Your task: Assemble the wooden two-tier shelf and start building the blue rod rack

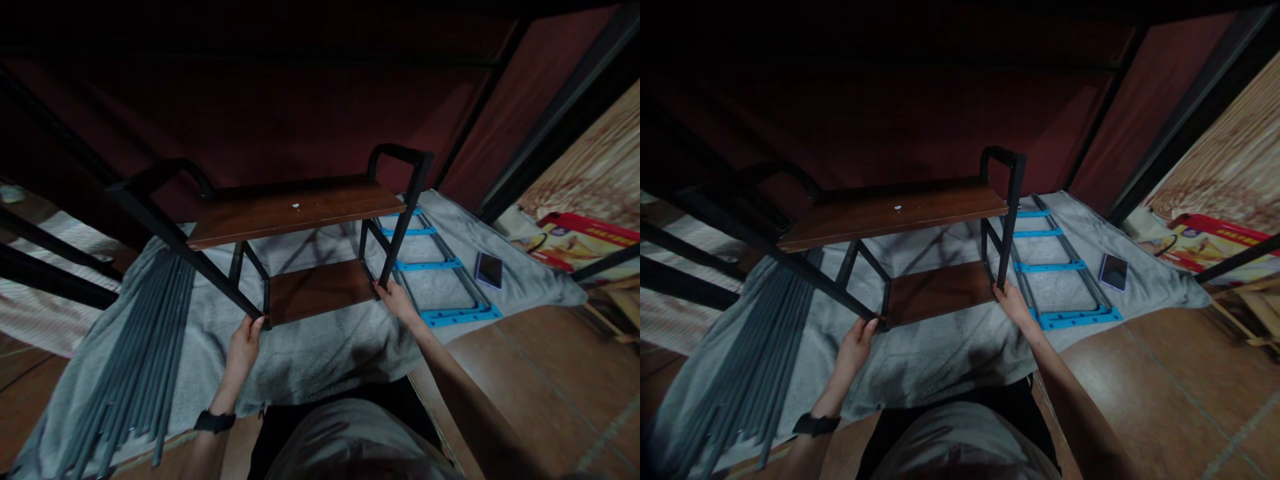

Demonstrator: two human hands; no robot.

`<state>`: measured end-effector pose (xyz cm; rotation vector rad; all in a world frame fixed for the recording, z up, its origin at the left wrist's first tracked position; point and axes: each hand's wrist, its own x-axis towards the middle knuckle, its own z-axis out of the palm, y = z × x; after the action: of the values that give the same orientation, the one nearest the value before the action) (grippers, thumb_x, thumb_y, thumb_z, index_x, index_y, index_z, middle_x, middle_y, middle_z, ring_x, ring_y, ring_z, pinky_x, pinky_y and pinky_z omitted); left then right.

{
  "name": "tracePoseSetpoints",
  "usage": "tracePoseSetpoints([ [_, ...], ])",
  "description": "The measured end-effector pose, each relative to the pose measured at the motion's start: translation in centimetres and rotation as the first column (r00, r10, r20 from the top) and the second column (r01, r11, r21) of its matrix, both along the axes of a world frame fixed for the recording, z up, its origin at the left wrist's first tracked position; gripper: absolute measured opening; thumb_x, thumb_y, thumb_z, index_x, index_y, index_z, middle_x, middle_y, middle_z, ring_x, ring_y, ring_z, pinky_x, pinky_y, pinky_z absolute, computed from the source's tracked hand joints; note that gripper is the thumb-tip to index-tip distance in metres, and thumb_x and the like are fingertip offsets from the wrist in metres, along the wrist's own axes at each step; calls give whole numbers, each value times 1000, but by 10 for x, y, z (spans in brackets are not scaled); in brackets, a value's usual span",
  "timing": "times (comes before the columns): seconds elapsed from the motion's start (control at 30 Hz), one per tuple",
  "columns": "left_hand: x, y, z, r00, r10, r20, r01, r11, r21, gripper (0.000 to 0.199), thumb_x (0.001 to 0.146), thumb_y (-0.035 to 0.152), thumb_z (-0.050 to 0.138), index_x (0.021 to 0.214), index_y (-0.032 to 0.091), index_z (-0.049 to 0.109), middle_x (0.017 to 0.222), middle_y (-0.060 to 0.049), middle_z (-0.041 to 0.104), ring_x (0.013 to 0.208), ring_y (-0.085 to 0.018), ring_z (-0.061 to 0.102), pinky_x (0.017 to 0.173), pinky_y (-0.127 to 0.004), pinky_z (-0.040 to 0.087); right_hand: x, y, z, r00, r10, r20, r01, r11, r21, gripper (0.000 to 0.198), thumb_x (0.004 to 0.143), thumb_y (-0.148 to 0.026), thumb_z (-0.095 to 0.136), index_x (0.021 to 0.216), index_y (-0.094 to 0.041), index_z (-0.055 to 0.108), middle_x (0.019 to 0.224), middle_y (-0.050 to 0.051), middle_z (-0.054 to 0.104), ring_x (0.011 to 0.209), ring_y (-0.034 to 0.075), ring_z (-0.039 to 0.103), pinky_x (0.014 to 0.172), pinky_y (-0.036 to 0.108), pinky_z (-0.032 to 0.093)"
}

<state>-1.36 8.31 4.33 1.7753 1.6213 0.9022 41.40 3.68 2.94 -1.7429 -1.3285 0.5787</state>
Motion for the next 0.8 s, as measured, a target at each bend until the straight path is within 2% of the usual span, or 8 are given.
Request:
tracePoseSetpoints([
  [0.23,5,-15,-1,999,8,-53,-10,999,-40,47,89,57,42,102,19,67,99,-13,78,94,-29,74,84,-40,58,9,-2,-9,999,-9,33,8,1000,2,31,90,-44,53,102,-20,67,97,11,75,94,28,70,87,41,55],
  [0.47,8,-22,3,984,-3,-180,-7,999,-52,39,96,42,44,113,16,67,106,-15,78,97,-29,74,81,-35,55,15,-4,-16,1000,-18,-4,18,1000,-14,28,91,-44,55,103,-22,67,96,10,76,102,28,70,93,41,54],
  [0.8,12,-24,3,943,10,-333,-12,1000,-2,26,98,27,52,116,17,68,90,-10,78,84,-25,75,68,-28,51,12,-6,-17,997,-69,-18,69,998,-13,28,91,-46,53,102,-23,65,99,10,76,100,29,71,90,41,55],
])
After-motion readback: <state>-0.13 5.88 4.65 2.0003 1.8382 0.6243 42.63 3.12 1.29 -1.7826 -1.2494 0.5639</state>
